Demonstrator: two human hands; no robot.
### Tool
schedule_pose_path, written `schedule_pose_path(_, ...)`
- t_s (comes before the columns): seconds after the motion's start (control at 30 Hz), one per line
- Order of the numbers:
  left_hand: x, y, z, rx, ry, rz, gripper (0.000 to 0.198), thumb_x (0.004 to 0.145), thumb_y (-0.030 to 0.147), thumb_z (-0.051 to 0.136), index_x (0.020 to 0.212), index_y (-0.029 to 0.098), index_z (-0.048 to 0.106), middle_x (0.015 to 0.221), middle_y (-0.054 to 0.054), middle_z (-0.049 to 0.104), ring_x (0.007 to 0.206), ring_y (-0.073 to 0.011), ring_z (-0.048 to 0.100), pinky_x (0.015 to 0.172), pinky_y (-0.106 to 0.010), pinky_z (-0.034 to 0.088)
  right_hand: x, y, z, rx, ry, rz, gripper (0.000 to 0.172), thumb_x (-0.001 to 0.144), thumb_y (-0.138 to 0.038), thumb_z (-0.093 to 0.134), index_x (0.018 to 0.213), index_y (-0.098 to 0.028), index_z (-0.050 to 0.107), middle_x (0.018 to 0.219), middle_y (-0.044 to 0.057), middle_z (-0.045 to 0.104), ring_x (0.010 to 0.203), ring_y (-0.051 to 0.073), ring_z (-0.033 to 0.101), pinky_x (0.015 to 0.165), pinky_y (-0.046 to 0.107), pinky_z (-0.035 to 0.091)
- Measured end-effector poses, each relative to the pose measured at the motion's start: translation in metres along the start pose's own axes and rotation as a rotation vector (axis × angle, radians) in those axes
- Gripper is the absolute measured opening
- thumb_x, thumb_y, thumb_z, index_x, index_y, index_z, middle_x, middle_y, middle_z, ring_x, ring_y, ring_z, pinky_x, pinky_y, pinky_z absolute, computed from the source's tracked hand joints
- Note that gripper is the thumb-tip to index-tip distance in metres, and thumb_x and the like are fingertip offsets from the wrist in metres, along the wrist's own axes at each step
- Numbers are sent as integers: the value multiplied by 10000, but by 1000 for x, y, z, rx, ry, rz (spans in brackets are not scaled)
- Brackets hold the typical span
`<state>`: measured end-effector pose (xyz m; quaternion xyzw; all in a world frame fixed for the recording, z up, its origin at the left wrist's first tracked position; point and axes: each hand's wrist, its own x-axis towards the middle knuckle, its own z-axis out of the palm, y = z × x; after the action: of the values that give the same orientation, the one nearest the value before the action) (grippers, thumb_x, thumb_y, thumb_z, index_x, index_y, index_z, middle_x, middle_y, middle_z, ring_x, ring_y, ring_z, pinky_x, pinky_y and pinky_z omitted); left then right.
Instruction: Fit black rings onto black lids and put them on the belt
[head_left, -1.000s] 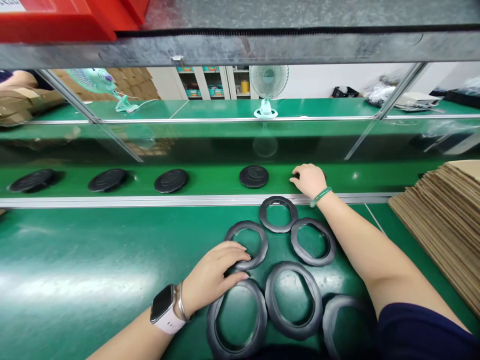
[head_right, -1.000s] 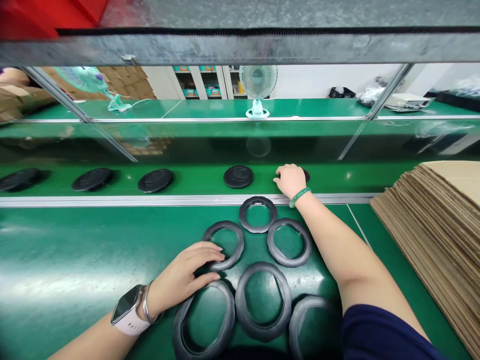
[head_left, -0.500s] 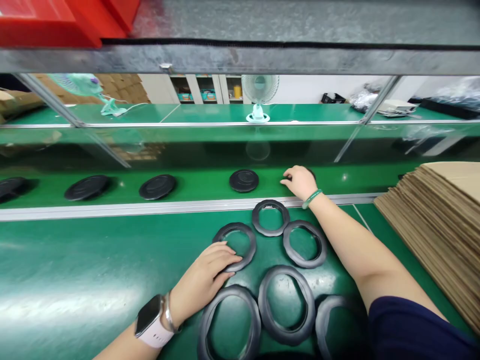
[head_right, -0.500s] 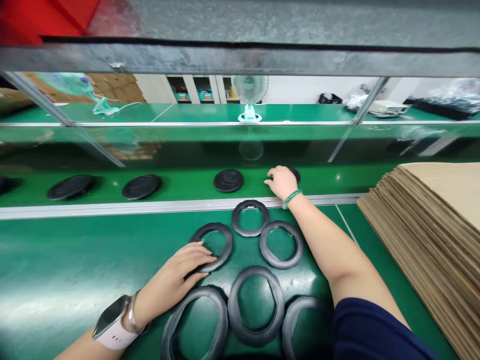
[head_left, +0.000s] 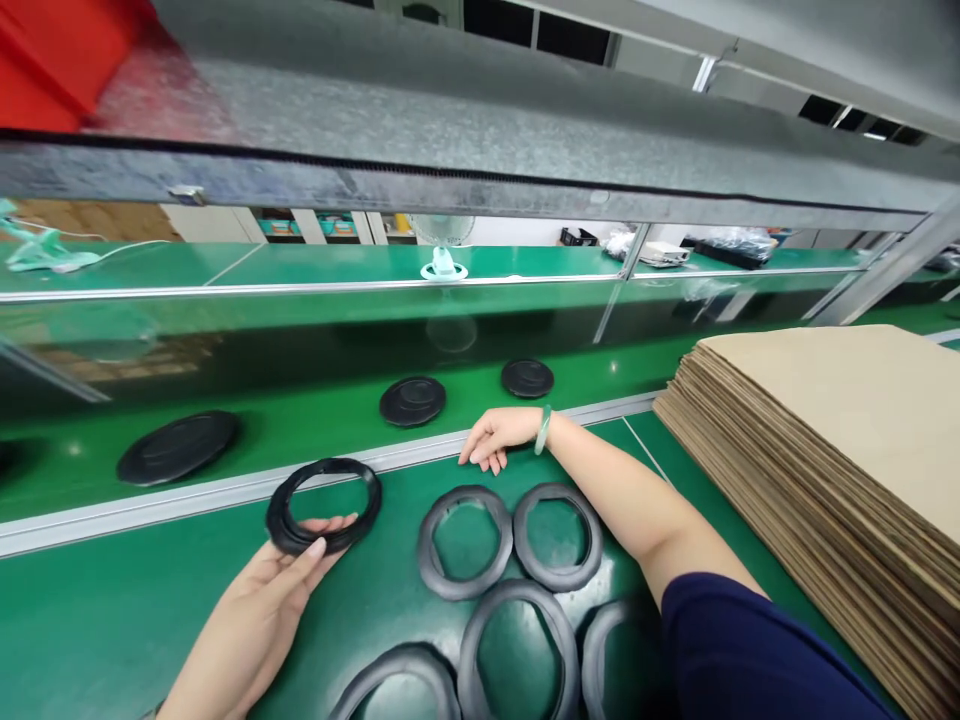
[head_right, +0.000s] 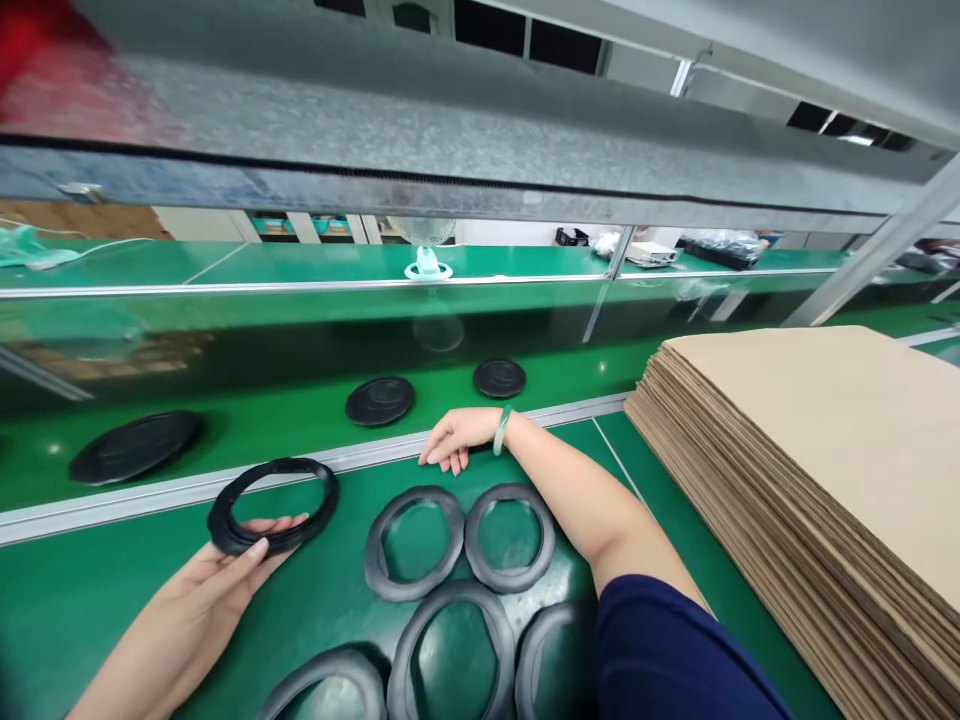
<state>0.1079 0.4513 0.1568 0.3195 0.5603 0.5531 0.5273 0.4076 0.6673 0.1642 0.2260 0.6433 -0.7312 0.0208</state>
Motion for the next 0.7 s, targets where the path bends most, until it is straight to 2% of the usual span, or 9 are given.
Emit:
schedule_pose_path(0.1,0,-2,0,73,-14,-3,539,629,522,854,1021,194,681,1176,-109,696,1251,-345,552,1158,-513,372,-1,10,-15,86,138,-68,593,704,-471,869,1091,-66,675,759,59,688,577,131,654,530,181,537)
schedule_pose_path(0.2,2,-5,1,203,-75,35,547,680,545,813,1060,177,674,1197,-132,681,1231,-361,558,1168,-572,309,-2,14,-22,129,220,-111,557,737,-460,825,1080,-57,654,743,64,672,544,109,611,513,180,509)
schedule_pose_path(0.3,6,-7,4,258,-152,102,474,753,517,759,1056,165,671,1185,-140,680,1170,-345,595,1136,-554,347,-5,11,-20,143,269,-152,584,688,-496,834,1053,-78,651,705,53,640,531,112,569,493,199,470)
schedule_pose_path(0.4,8,-10,9,209,-212,174,366,768,418,747,1003,150,664,1119,-139,692,1091,-318,627,1081,-516,400,-10,5,-9,138,287,-222,570,686,-565,818,1051,-154,666,676,15,582,549,117,527,496,211,428)
schedule_pose_path(0.5,8,-17,15,98,-248,199,305,701,298,759,944,144,657,1035,-116,703,1013,-286,638,1041,-492,421,-20,7,1,115,273,-279,423,787,-553,744,1073,-245,697,705,10,534,599,142,517,563,261,452)
schedule_pose_path(0.57,10,-22,17,47,-221,201,317,627,274,789,883,139,661,956,-104,712,941,-277,654,981,-476,468,-25,14,-1,98,403,-278,358,799,-535,725,1047,-276,738,741,50,544,656,195,557,635,342,492)
schedule_pose_path(0.63,15,-28,18,-19,-212,188,380,534,287,837,831,142,650,876,-88,709,895,-274,663,942,-469,495,-24,24,-8,32,515,-235,368,759,-567,718,1026,-316,757,785,88,564,691,252,589,679,431,510)
schedule_pose_path(0.7,19,-34,16,-79,-214,171,472,441,328,886,796,152,629,838,-72,696,856,-273,666,908,-481,515,-19,32,-15,-17,612,-174,376,691,-630,689,956,-374,761,713,87,535,641,293,603,676,503,508)
